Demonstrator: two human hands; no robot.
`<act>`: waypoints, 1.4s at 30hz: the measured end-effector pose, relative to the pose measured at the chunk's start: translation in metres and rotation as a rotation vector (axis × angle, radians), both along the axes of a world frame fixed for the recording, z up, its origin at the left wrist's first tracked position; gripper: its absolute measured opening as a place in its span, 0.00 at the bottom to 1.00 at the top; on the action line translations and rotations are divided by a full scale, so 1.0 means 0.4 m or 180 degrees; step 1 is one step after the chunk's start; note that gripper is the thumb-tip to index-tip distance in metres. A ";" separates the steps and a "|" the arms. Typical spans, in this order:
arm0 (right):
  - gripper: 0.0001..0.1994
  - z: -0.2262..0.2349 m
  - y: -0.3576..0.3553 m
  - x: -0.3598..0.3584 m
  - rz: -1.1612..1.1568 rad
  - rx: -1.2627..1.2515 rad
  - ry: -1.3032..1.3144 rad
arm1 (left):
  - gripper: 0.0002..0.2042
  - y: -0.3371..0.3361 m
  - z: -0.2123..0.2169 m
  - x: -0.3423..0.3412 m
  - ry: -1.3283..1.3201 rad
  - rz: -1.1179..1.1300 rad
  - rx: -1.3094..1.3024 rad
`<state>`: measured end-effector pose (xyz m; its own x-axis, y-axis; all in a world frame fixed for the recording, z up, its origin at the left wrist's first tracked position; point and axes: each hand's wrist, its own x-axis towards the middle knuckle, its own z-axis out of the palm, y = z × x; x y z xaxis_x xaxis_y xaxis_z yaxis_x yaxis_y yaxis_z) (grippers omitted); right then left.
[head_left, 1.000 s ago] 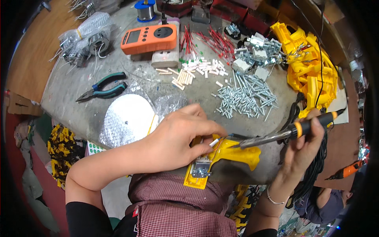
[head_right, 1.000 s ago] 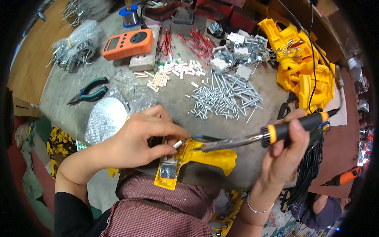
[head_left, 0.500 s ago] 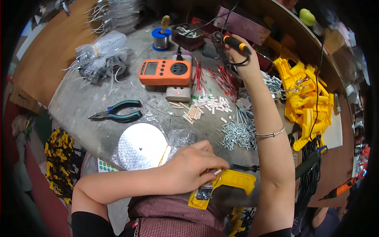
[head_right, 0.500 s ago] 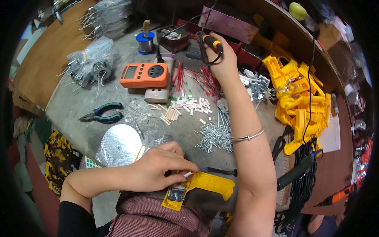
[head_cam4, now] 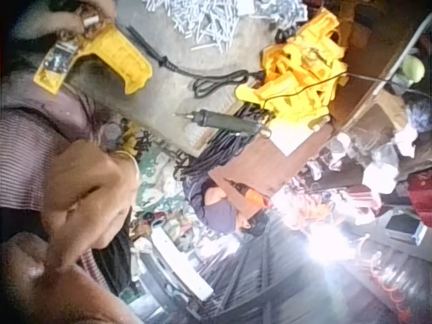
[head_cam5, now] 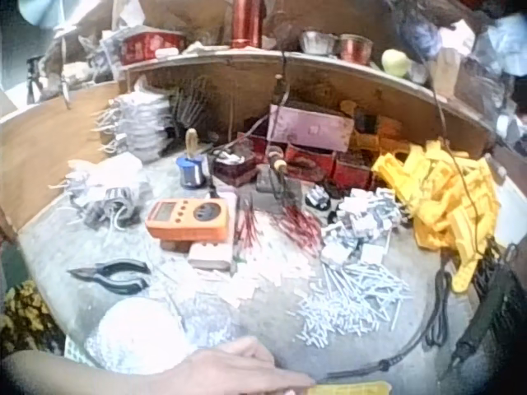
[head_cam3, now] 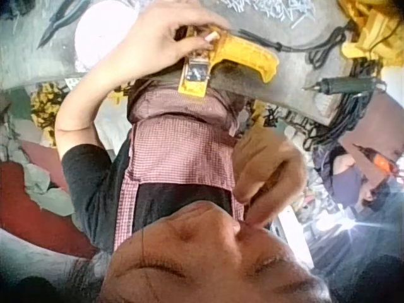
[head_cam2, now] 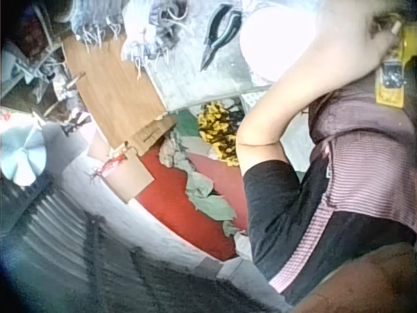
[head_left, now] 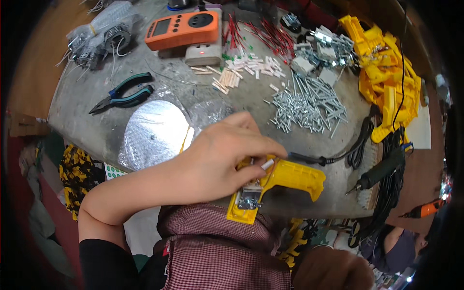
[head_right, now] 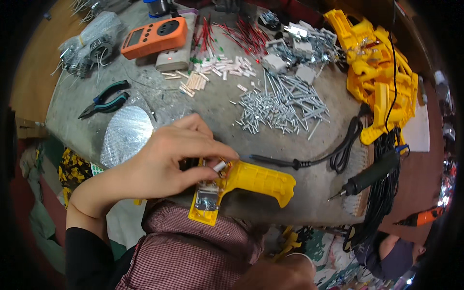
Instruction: Soldering internal wires and assembling the plastic housing of a yellow handheld electronic tool using an electric screwdriver.
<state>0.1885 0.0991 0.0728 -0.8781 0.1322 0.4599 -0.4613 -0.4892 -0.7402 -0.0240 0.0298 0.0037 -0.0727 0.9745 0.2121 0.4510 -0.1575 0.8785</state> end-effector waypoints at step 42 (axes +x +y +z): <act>0.19 -0.286 -0.079 -0.001 -0.2632 0.2155 -0.1951 | 0.07 0.041 0.065 -0.012 0.0425 -0.0502 -0.0815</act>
